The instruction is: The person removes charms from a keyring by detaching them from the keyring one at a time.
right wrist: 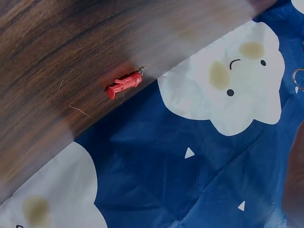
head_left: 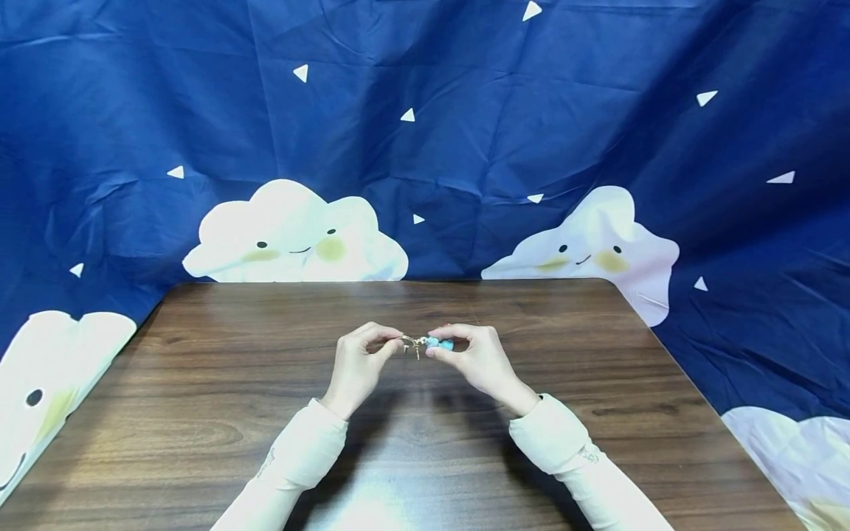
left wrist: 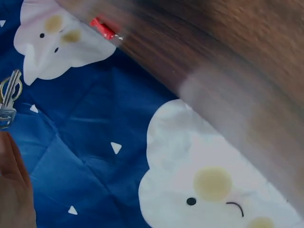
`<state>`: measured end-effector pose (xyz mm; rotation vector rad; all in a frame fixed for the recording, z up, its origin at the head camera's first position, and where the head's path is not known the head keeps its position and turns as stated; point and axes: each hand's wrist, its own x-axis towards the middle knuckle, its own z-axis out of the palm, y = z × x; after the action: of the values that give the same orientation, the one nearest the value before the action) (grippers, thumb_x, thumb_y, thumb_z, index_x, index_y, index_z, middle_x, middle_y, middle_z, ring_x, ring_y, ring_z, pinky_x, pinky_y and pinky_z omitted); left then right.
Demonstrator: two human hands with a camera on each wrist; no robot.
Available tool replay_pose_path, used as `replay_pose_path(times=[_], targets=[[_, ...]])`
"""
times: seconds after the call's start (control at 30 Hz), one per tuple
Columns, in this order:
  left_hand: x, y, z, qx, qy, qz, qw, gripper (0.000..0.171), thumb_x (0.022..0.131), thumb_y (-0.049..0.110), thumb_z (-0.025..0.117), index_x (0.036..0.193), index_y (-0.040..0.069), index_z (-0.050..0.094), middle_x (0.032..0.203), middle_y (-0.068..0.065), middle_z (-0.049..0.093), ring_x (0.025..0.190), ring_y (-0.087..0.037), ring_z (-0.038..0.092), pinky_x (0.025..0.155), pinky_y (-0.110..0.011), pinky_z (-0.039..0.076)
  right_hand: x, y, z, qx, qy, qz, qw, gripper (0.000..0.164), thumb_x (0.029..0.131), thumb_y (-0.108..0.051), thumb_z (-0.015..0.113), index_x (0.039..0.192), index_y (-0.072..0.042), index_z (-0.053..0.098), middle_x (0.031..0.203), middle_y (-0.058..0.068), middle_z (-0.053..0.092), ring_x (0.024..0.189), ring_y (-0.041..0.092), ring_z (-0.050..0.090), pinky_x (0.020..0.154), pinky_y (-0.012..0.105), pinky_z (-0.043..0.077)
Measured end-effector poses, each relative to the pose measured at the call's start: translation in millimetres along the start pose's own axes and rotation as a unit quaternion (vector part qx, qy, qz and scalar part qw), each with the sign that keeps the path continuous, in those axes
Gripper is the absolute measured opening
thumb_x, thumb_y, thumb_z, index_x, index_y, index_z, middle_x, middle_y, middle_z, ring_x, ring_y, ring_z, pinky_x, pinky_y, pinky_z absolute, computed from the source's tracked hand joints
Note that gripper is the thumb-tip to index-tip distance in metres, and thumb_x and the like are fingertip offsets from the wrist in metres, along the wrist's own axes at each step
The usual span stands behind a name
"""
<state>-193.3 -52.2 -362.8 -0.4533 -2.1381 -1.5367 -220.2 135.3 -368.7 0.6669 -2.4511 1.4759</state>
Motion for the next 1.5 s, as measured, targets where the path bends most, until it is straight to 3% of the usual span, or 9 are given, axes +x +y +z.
replay_pose_path(times=[0.1, 0.33, 0.53, 0.83, 0.93, 1.13, 1.4, 1.5], targets=[[0.8, -1.6, 0.3, -0.026, -0.004, -0.028, 0.9992, 0.008, 0.076, -0.002, 0.068, 0.083, -0.004, 0.068, 0.080, -0.015, 0.067, 0.077, -0.023, 0.067, 0.071, -0.024, 0.055, -1, 0, -1, 0.007, 0.006, 0.002, 1.000, 0.026, 0.069, -0.016, 0.078, 0.092, -0.006, 0.072, 0.088, 0.007, 0.070, 0.073, 0.004, 0.062, 0.062, 0.019, 0.054], [1.8, -10.2, 1.4, -0.090, 0.005, -0.091, 0.9918, 0.010, 0.076, -0.001, 0.068, 0.085, -0.006, 0.067, 0.084, -0.019, 0.067, 0.074, 0.000, 0.063, 0.073, -0.025, 0.055, -1, -10, -1, 0.023, -0.001, 0.014, 1.000, 0.027, 0.069, -0.011, 0.078, 0.093, 0.000, 0.071, 0.087, 0.012, 0.070, 0.070, 0.007, 0.060, 0.062, 0.017, 0.053], [2.9, -9.2, 1.0, -0.146, 0.010, -0.122, 0.9816, 0.012, 0.075, -0.004, 0.067, 0.086, -0.009, 0.065, 0.088, -0.026, 0.065, 0.076, -0.007, 0.065, 0.070, -0.019, 0.054, -4, -37, -5, 0.021, -0.001, 0.023, 1.000, 0.023, 0.070, -0.004, 0.075, 0.091, 0.002, 0.070, 0.085, 0.014, 0.069, 0.069, 0.009, 0.061, 0.061, 0.017, 0.053], [3.6, -7.5, 2.3, -0.177, 0.031, -0.140, 0.9738, 0.013, 0.074, -0.007, 0.068, 0.085, -0.011, 0.065, 0.087, -0.028, 0.065, 0.071, -0.003, 0.063, 0.064, -0.016, 0.051, -3, -33, -4, 0.047, -0.005, 0.025, 0.999, 0.023, 0.070, -0.002, 0.075, 0.091, 0.003, 0.070, 0.088, 0.017, 0.068, 0.069, 0.006, 0.062, 0.062, 0.019, 0.055], [4.0, -7.1, 2.8, -0.179, 0.037, -0.147, 0.9721, 0.012, 0.074, -0.007, 0.067, 0.085, -0.011, 0.065, 0.083, -0.020, 0.068, 0.068, -0.001, 0.062, 0.061, -0.015, 0.050, -4, -34, -4, 0.042, -0.003, 0.023, 0.999, 0.023, 0.069, -0.003, 0.076, 0.091, 0.003, 0.070, 0.089, 0.017, 0.068, 0.070, 0.006, 0.062, 0.063, 0.019, 0.055], [3.9, -8.6, 5.0, -0.192, 0.046, -0.149, 0.9690, 0.013, 0.073, -0.009, 0.067, 0.085, -0.013, 0.064, 0.071, 0.012, 0.066, 0.066, -0.001, 0.061, 0.058, -0.014, 0.047, -4, -37, -5, 0.037, 0.001, 0.021, 0.999, 0.023, 0.070, -0.003, 0.076, 0.091, 0.003, 0.070, 0.089, 0.016, 0.069, 0.071, 0.008, 0.062, 0.063, 0.019, 0.054], [4.2, -30.7, 13.1, -0.203, 0.053, -0.149, 0.9663, 0.014, 0.073, -0.005, 0.069, 0.085, -0.009, 0.065, 0.070, 0.014, 0.067, 0.067, -0.004, 0.063, 0.060, -0.015, 0.048, -4, -35, -6, 0.033, 0.003, 0.011, 0.999, 0.023, 0.070, -0.004, 0.076, 0.091, 0.003, 0.070, 0.087, 0.015, 0.070, 0.070, 0.011, 0.063, 0.062, 0.019, 0.054], [4.1, -32.0, 15.0, -0.203, 0.060, -0.147, 0.9663, 0.014, 0.073, -0.005, 0.069, 0.085, -0.009, 0.065, 0.071, 0.014, 0.067, 0.067, -0.004, 0.063, 0.061, -0.016, 0.049, -4, -34, -6, 0.044, 0.002, 0.007, 0.999, 0.023, 0.070, -0.003, 0.075, 0.091, 0.004, 0.069, 0.087, 0.017, 0.069, 0.070, 0.015, 0.063, 0.062, 0.019, 0.054]])
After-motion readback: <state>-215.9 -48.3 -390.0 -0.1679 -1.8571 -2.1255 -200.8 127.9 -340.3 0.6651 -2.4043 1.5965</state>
